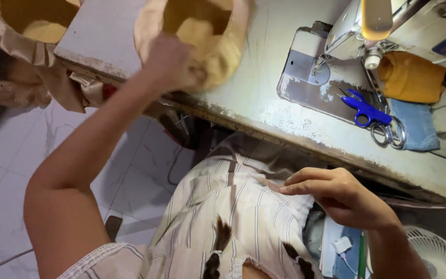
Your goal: Measuring the circumference of a circular fabric piece and adjusting the pleated edges at a sewing workstation.
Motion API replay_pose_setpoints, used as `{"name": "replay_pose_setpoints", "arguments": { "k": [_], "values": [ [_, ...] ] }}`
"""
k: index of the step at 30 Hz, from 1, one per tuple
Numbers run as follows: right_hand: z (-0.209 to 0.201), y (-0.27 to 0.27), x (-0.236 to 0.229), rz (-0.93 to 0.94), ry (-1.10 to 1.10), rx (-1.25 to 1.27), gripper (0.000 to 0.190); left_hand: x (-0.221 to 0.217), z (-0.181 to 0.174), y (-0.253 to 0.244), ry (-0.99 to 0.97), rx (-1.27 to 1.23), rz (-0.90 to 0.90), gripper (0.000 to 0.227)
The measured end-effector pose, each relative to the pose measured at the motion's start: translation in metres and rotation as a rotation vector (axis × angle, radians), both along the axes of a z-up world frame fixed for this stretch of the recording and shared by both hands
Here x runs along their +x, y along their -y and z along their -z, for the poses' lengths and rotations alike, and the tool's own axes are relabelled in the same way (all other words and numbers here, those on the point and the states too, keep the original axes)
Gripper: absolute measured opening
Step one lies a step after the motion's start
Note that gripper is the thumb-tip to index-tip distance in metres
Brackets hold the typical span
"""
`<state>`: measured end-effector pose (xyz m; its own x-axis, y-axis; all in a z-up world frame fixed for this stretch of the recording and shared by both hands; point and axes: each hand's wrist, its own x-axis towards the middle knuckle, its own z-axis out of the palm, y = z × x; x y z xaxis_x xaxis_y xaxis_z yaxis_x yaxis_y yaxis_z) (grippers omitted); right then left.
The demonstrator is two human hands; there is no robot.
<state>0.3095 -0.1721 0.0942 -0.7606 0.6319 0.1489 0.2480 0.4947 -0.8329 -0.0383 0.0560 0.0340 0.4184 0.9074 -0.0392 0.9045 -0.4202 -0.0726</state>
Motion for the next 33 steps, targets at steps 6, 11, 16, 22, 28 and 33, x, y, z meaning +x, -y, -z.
{"name": "replay_pose_setpoints", "arguments": {
  "k": [6,11,16,22,28,33],
  "values": [
    [0.001,0.002,-0.004,-0.003,-0.001,-0.006,0.039,0.115,-0.03,0.074,0.494,-0.484,-0.003,0.042],
    [0.006,0.005,0.003,0.154,-0.046,0.014,0.034,0.154,0.025,0.053,0.879,-0.377,0.243,0.031],
    [0.014,0.002,0.015,0.283,-0.098,-0.025,0.027,0.157,0.014,0.042,0.844,-0.457,0.151,0.019],
    [0.012,0.007,0.014,0.385,-0.143,-0.058,0.029,0.16,-0.007,0.087,1.162,-0.112,0.683,0.022],
    [0.007,0.023,0.063,0.449,-0.152,0.011,0.025,0.097,-0.018,0.144,1.311,-1.174,0.756,0.025],
    [0.029,0.057,0.089,0.775,-0.141,0.122,0.015,0.013,-0.031,0.145,1.236,-0.768,0.655,0.025]
  ]
}}
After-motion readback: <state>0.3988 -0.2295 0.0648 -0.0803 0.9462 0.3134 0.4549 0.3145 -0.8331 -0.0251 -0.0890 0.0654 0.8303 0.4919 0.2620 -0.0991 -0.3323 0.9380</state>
